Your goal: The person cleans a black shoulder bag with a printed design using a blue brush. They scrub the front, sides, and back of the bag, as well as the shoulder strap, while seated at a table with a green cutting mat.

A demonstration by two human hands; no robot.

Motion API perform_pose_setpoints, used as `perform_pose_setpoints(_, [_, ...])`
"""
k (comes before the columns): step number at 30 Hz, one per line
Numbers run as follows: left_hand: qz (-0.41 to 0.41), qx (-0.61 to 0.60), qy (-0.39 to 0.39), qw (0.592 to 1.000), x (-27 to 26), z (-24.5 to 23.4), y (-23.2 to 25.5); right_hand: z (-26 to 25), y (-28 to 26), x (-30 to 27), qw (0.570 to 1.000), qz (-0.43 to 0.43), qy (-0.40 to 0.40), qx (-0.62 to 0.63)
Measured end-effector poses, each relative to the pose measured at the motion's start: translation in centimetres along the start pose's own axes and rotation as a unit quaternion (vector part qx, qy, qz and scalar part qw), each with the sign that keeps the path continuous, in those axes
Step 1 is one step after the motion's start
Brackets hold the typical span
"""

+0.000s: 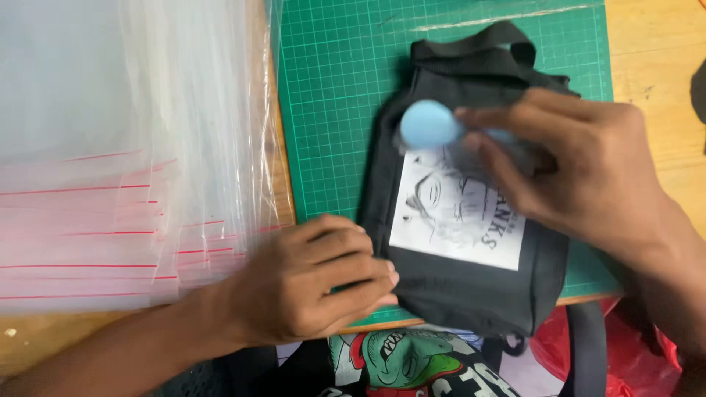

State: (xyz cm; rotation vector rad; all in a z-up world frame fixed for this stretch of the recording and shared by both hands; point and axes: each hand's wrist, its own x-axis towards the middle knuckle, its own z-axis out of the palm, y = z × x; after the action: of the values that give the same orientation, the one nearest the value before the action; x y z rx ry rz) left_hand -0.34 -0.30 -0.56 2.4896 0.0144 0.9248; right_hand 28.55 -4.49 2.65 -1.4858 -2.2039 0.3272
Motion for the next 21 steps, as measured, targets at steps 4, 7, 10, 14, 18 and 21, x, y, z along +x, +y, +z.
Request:
perform_pose_setpoints(4, [-0.117,0.164,0.047,0.978,-0.3,-0.2,-0.6,-0.1,0.3,-0.9,0.997,0.041,0.064,-0.026])
perform_pose_setpoints(7, [-0.231,0.147,0.1,0.956,-0.5,-0.2,-0.6,-1.6,-2.2,1.0,0.99,-0.022,-0.034,0.133])
perform_pose_setpoints(10, [-0.236,0.144,0.106,0.955,-0.3,0.0,-0.6,-1.2,-2.3,0.7,0.976,-0.086,-0.082,0.181])
perform_pose_setpoints(14, [-0.264,0.14,0.099,0.949,-0.5,0.0,-0.7,-0.1,-2.2,0.4,0.985,-0.108,-0.066,0.116])
perform_pose_setpoints(18, [-0.272,0.123,0.105,0.949,-0.7,0.1,-0.7,0.5,-2.5,-0.1,0.997,-0.068,0.023,0.031])
perform_pose_setpoints(21, [-0.282,0.119,0.109,0.946,-1.1,0.3,-0.8,0.1,-2.8,0.4,0.992,-0.069,-0.006,0.103])
